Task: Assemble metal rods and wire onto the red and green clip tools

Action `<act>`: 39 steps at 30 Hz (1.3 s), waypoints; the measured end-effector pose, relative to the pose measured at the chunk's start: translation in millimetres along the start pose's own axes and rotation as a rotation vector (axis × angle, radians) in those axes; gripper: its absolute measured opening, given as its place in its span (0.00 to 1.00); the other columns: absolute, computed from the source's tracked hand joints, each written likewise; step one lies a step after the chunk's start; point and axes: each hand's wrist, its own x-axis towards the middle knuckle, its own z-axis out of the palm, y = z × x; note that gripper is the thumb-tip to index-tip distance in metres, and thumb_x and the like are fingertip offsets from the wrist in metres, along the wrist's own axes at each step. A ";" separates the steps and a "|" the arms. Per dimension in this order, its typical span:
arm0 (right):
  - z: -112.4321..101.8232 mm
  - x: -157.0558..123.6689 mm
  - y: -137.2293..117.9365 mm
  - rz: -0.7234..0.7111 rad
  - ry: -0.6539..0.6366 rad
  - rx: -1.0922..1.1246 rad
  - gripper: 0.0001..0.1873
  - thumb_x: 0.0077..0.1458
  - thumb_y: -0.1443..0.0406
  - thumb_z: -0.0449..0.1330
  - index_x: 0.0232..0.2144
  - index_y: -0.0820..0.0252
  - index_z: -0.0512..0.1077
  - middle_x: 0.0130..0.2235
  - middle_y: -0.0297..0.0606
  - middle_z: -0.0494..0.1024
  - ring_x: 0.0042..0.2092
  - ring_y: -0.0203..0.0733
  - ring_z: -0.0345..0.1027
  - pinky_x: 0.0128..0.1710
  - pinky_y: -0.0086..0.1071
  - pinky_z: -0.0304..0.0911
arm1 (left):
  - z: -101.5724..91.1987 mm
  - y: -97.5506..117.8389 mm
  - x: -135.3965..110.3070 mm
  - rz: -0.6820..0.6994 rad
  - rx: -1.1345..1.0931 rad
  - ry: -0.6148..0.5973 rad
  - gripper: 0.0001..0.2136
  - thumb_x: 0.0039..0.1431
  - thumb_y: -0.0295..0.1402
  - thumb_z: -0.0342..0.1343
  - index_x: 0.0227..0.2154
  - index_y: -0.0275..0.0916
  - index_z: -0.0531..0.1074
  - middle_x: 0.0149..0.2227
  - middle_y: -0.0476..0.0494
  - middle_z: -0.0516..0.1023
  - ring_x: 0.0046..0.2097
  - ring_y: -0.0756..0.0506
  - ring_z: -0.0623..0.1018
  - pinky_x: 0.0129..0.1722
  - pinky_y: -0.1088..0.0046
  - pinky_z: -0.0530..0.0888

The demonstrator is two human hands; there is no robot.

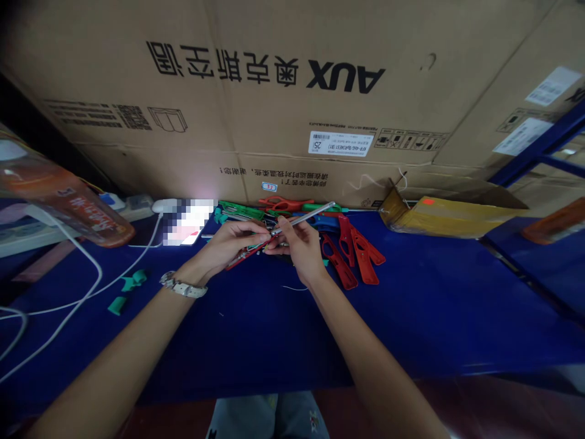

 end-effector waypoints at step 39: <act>-1.6 0.8 5.2 0.034 -0.001 0.000 0.24 0.41 0.49 0.74 0.28 0.61 0.73 0.22 0.29 0.76 0.21 0.34 0.72 0.24 0.32 0.78 | -0.8 0.2 0.0 -0.011 -0.033 -0.025 0.05 0.48 0.33 0.68 0.28 0.40 0.81 0.32 0.48 0.82 0.34 0.49 0.77 0.41 0.69 0.74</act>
